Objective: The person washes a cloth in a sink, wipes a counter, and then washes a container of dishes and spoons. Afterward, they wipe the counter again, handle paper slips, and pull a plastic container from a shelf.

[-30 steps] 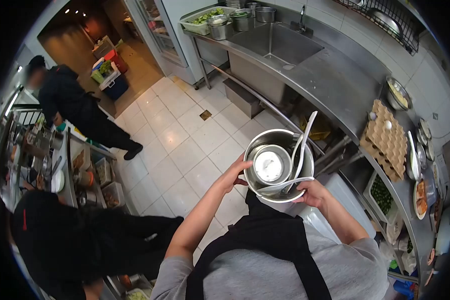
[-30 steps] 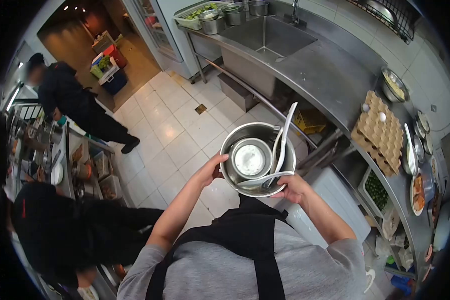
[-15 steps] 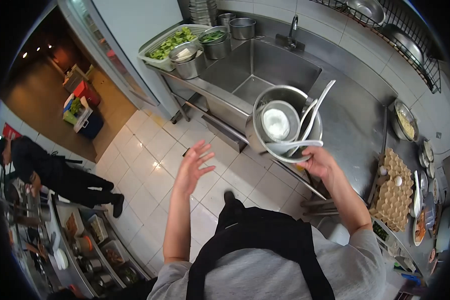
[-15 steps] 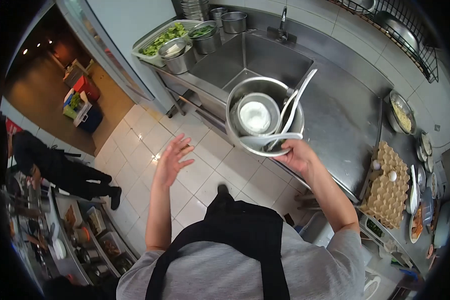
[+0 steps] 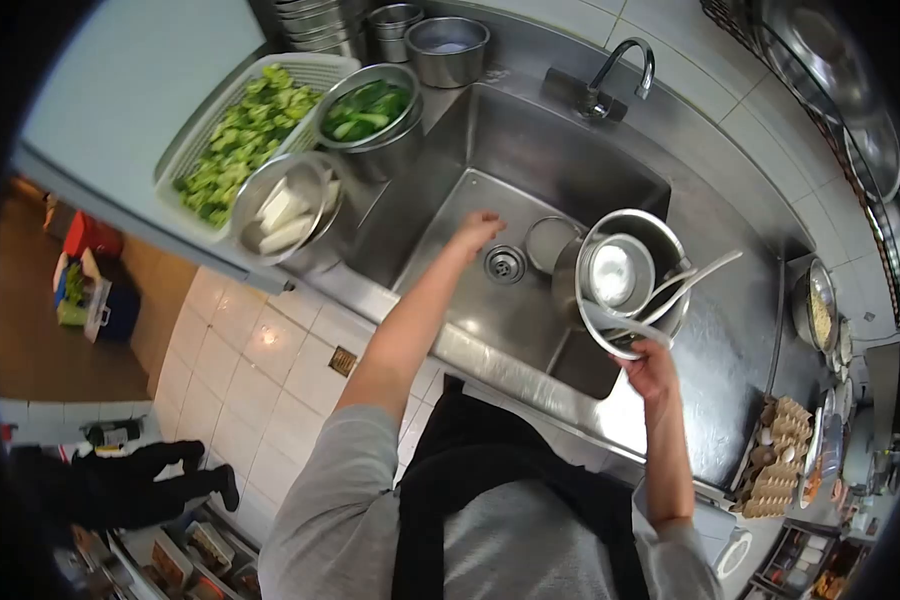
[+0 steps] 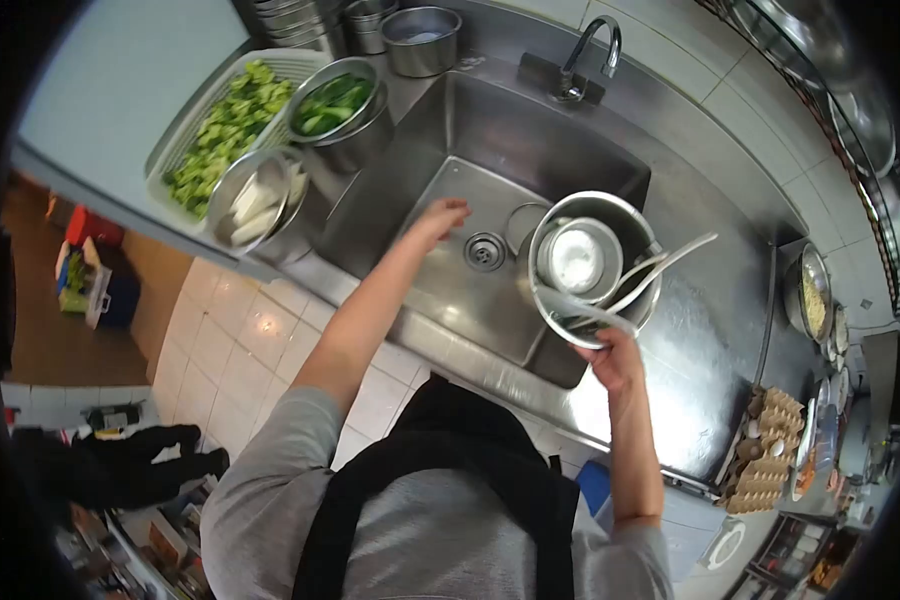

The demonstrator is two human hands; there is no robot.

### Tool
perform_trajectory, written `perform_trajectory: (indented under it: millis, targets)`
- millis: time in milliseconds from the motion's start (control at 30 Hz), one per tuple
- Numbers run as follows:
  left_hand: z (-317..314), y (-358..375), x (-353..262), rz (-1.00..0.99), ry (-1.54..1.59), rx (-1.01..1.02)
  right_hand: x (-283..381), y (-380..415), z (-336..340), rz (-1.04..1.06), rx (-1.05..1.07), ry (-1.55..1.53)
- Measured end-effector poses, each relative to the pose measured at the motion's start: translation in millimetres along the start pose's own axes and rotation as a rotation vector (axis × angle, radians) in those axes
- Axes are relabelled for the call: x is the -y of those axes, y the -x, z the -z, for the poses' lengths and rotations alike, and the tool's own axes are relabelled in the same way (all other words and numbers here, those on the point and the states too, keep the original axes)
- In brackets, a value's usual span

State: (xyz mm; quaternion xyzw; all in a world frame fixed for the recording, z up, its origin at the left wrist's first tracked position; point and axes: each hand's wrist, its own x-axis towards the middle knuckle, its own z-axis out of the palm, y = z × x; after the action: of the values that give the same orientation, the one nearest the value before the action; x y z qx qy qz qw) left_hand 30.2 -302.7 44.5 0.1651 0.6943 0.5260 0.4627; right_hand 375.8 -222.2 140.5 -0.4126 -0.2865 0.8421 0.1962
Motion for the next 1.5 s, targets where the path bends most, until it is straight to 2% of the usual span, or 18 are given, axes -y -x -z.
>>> perform_trajectory:
  millis: [100, 167, 233, 333, 400, 467, 567, 600, 700, 900, 1033, 1167, 1267, 1333, 1433, 1500]
  targets:
    - [-36, -97, 55, 0.125, 0.032, 0.094, -18, -26, 8, -0.088, -0.044, -0.084]
    - [-60, -129, 76, 0.352, -0.063, 0.159, -26, -34, 5, -0.138, -0.104, -0.11]
    - [-83, -159, 114, 0.375, -0.088, 0.208, -31, -39, -8, -0.17, -0.252, -0.086]
    - [-111, -175, 133, 0.431, -0.02, 0.089, -48, -50, 2, -0.226, -0.257, -0.107]
    - [-125, -192, 146, 0.497, 0.149, 0.001, -52, -55, 1, -0.243, -0.287, -0.067]
    - [-143, -226, 193, 0.5, 0.257, -0.137, -52, -61, 1, -0.273, -0.315, -0.055]
    - [-127, -233, 192, 0.359, 0.271, -0.014, -56, -74, 0, -0.321, -0.327, -0.061]
    - [-127, -216, 160, 0.284, 0.199, -0.168, -56, -80, -2, -0.327, -0.324, -0.08]
    - [-109, -239, 176, 0.268, 0.042, -0.161, -65, -103, 0, -0.339, -0.327, -0.107]
    - [-42, -238, 169, 0.33, 0.147, -0.279, -90, -178, -11, -0.265, -0.432, -0.213]
    - [6, -232, 171, 0.387, 0.518, -0.415, -108, -241, -7, -0.193, -0.412, -0.236]
    - [44, -225, 169, 0.363, 0.505, -0.489, -121, -304, 11, -0.189, -0.369, -0.154]
    - [56, -216, 157, 0.36, 0.509, -0.395, -140, -346, 40, -0.182, -0.358, -0.164]
    - [61, -213, 158, 0.408, 0.541, -0.345, -141, -350, 35, -0.151, -0.418, -0.167]
    - [65, -209, 163, 0.5, 0.612, -0.319, -107, -327, 46, -0.23, -0.377, 0.087]
    - [59, -207, 165, 0.591, 0.651, -0.365, -63, -330, 36, 0.117, -0.722, 0.465]
